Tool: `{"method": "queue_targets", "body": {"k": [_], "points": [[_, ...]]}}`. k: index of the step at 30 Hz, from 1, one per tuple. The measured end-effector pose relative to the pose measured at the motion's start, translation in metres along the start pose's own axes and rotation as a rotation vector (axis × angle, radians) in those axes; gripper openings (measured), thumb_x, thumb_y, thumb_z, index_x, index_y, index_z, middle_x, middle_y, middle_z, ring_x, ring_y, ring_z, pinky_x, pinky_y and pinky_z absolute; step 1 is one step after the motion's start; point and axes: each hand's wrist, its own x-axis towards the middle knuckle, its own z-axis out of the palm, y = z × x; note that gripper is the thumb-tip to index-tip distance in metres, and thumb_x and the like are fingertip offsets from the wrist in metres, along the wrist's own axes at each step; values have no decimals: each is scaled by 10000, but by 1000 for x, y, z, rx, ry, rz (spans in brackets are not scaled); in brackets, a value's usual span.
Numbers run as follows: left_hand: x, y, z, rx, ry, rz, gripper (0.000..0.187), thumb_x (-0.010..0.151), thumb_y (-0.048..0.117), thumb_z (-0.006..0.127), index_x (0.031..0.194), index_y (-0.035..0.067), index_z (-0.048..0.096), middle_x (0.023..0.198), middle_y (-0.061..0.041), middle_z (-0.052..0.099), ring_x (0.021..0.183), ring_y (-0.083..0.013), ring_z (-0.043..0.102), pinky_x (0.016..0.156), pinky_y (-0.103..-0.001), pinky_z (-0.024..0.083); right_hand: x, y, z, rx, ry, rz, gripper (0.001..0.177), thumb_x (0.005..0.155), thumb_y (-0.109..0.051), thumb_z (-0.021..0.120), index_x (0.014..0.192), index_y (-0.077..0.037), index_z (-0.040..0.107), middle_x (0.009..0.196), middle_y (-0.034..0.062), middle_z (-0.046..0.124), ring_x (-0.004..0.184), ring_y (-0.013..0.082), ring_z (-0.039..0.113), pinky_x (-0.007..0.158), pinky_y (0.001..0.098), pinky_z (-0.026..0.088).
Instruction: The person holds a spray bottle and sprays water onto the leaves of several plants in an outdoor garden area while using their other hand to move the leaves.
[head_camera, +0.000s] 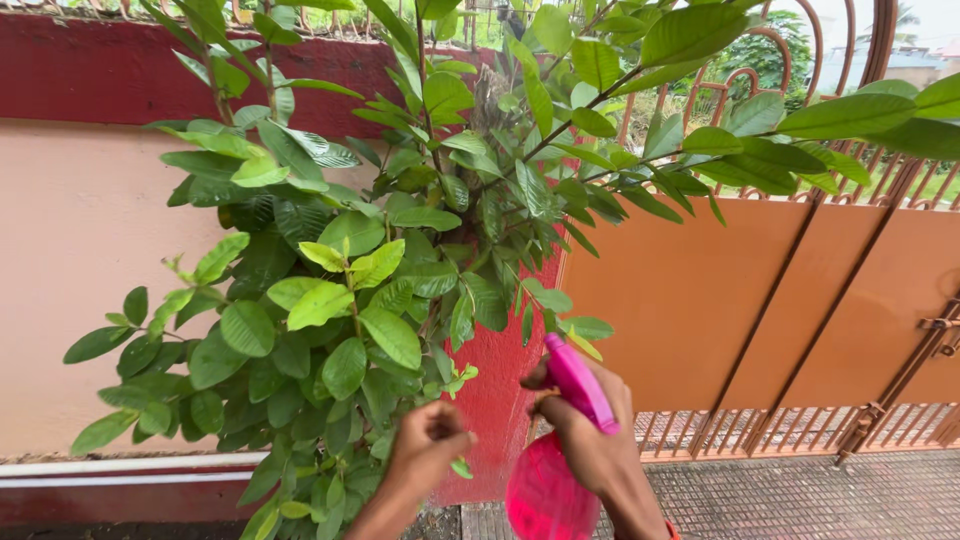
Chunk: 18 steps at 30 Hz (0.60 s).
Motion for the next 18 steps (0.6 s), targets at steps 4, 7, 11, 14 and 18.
{"method": "queue_targets", "body": {"k": [4,7,11,14,18], "points": [[-19,36,30,-117,-151,136,391,756,-39,640,1142,21,662,1031,-43,686,985,-137,654,900,-296,535,4,12,3,161,-47,-2,513,649,-10,562,1147,21,680,1056,145,798,1038,203,761,924,308,553],[-36,68,37,14,-224,227,608,770,48,630,1374,37,553,1320,-115,644,1271,-205,594,1077,-348,452,5,26,3,118,18,85,430,667,-24,563,1058,77,709,1022,148,831,984,235,767,841,354,559],[-35,82,40,230,-382,573,980,766,157,728,1577,0,200,1634,-205,348,1550,-327,300,1223,-450,231,7,36,12,155,20,67,528,652,-30,585,1164,41,691,1103,148,762,1111,234,711,999,334,495],[-25,77,47,438,-385,656,1051,878,190,756,1651,-25,76,1726,-265,194,1583,-390,194,1270,-481,196,6,32,16,127,-20,11,601,667,-105,633,1260,-11,644,1244,125,643,1201,230,648,1047,330,454],[-38,89,61,355,-224,738,1027,746,225,862,1565,-6,286,1494,-246,457,1470,-399,455,1178,-467,402,18,25,24,-147,-45,-82,524,823,-309,695,1253,-12,651,1394,115,551,1294,251,573,1085,364,427]]}}
